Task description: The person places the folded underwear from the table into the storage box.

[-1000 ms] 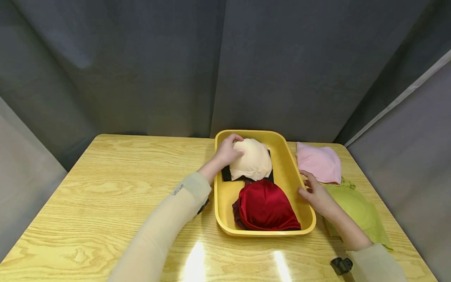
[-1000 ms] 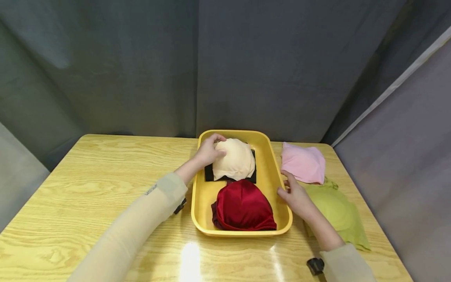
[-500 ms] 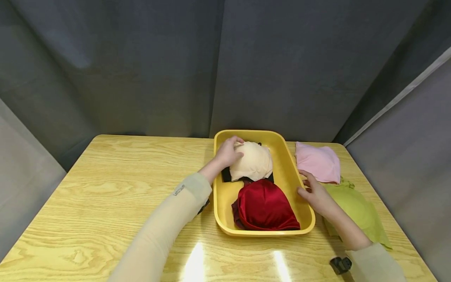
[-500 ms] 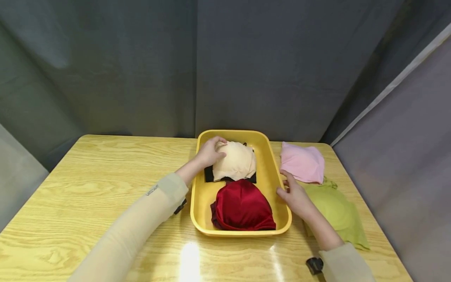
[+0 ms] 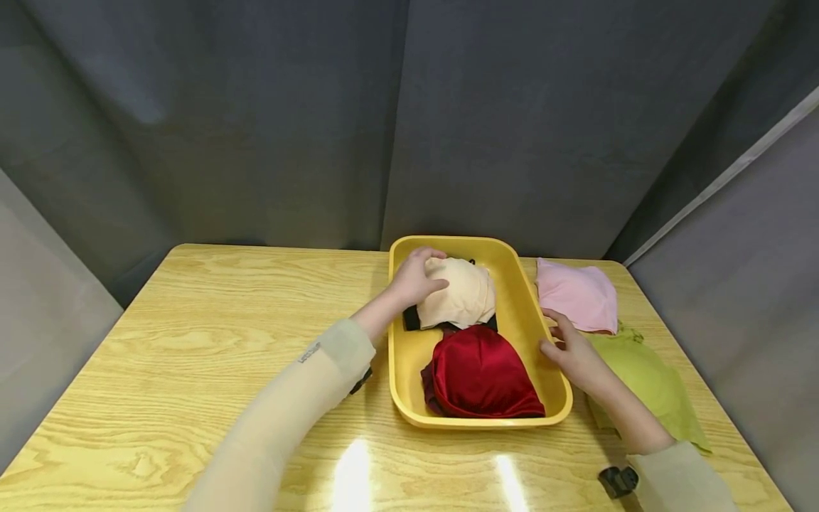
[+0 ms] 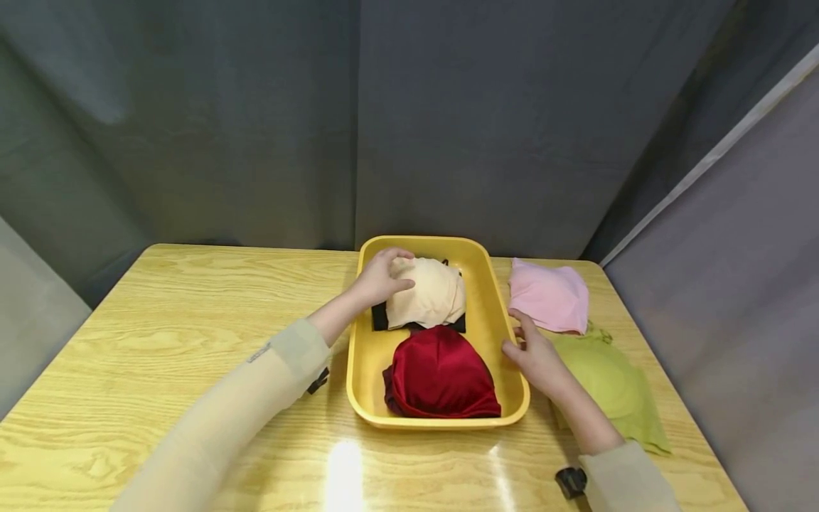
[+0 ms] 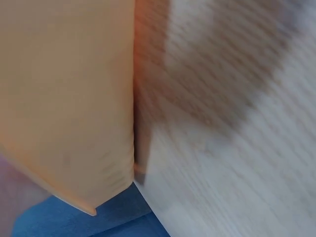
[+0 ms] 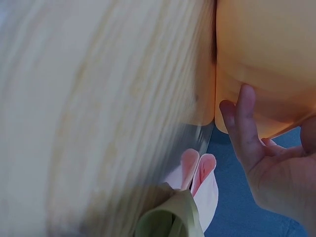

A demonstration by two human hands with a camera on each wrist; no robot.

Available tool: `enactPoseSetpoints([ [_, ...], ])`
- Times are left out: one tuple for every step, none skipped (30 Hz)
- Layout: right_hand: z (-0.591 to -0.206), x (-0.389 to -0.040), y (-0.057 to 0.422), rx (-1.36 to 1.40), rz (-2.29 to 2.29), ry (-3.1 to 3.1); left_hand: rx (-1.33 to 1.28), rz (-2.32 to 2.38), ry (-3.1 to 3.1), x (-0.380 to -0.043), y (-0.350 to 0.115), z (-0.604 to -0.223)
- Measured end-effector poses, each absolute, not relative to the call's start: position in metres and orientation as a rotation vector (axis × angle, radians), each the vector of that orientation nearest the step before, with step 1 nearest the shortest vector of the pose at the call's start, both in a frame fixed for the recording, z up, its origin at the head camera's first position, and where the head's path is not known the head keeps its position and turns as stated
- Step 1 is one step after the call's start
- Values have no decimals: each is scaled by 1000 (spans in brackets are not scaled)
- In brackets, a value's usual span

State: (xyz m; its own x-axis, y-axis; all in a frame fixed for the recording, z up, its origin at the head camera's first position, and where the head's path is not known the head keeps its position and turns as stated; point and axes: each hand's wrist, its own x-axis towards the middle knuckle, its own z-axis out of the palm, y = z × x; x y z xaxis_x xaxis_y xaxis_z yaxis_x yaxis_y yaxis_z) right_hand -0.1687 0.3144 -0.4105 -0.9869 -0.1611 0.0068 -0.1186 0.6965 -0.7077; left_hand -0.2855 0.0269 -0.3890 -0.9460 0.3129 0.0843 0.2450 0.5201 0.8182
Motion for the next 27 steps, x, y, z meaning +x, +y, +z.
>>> enactPoseSetpoints([
  [-411, -169, 315, -231, -1178, 2841, 490, 1441, 2655, -284, 26, -388],
  [-411, -169, 315, -226, -1175, 2841, 492, 1457, 2639, -282, 26, -387],
  [-411, -169, 315, -222, -1173, 2840, 496, 1476, 2616, -279, 25, -385],
  [-411, -169, 315, -219, -1172, 2840, 501, 1490, 2596, -277, 25, -384],
  [-411, -169, 315, -218, -1170, 2840, 507, 1504, 2579, -274, 24, -383],
  [-411, -169, 315, -216, -1168, 2841, 517, 1515, 2567, -272, 23, -381],
  [-411, -169, 316, -217, -1169, 2841, 524, 1529, 2554, -270, 22, -380],
  [-411, -169, 316, -219, -1170, 2842, 535, 1543, 2543, -268, 22, -379],
  [-412, -169, 316, -223, -1172, 2842, 540, 1559, 2531, -266, 21, -378],
  [-412, -169, 316, -225, -1172, 2843, 542, 1572, 2525, -264, 20, -376],
  [-412, -170, 316, -227, -1172, 2843, 547, 1587, 2524, -262, 19, -375],
  [-412, -170, 316, -226, -1172, 2844, 552, 1603, 2523, -260, 18, -374],
  [-412, -170, 316, -227, -1170, 2844, 557, 1620, 2522, -258, 17, -372],
  [-412, -170, 316, -226, -1170, 2843, 561, 1632, 2529, -257, 16, -371],
  [-412, -170, 316, -225, -1169, 2843, 561, 1642, 2538, -255, 14, -370],
  [-412, -170, 316, -222, -1166, 2843, 561, 1652, 2545, -254, 12, -369],
  [-412, -170, 316, -221, -1166, 2843, 559, 1662, 2554, -252, 11, -368],
  [-412, -170, 316, -218, -1164, 2843, 557, 1672, 2559, -250, 9, -367],
  [-411, -170, 315, -216, -1163, 2842, 557, 1681, 2566, -248, 7, -366],
  [-411, -170, 315, -214, -1163, 2841, 559, 1690, 2571, -246, 5, -365],
  [-411, -170, 315, -211, -1160, 2841, 566, 1703, 2574, -245, 2, -364],
  [-411, -170, 315, -210, -1161, 2840, 574, 1715, 2578, -243, 0, -363],
  [-411, -170, 316, -209, -1162, 2839, 583, 1731, 2576, -241, -2, -362],
  [-411, -170, 316, -207, -1161, 2839, 593, 1739, 2581, -239, -4, -361],
  [-410, -170, 316, -207, -1162, 2839, 601, 1744, 2589, -237, -6, -360],
  [-410, -170, 316, -207, -1163, 2838, 607, 1750, 2596, -234, -8, -359],
  [-410, -170, 316, -207, -1164, 2839, 608, 1749, 2608, -232, -10, -359],
])
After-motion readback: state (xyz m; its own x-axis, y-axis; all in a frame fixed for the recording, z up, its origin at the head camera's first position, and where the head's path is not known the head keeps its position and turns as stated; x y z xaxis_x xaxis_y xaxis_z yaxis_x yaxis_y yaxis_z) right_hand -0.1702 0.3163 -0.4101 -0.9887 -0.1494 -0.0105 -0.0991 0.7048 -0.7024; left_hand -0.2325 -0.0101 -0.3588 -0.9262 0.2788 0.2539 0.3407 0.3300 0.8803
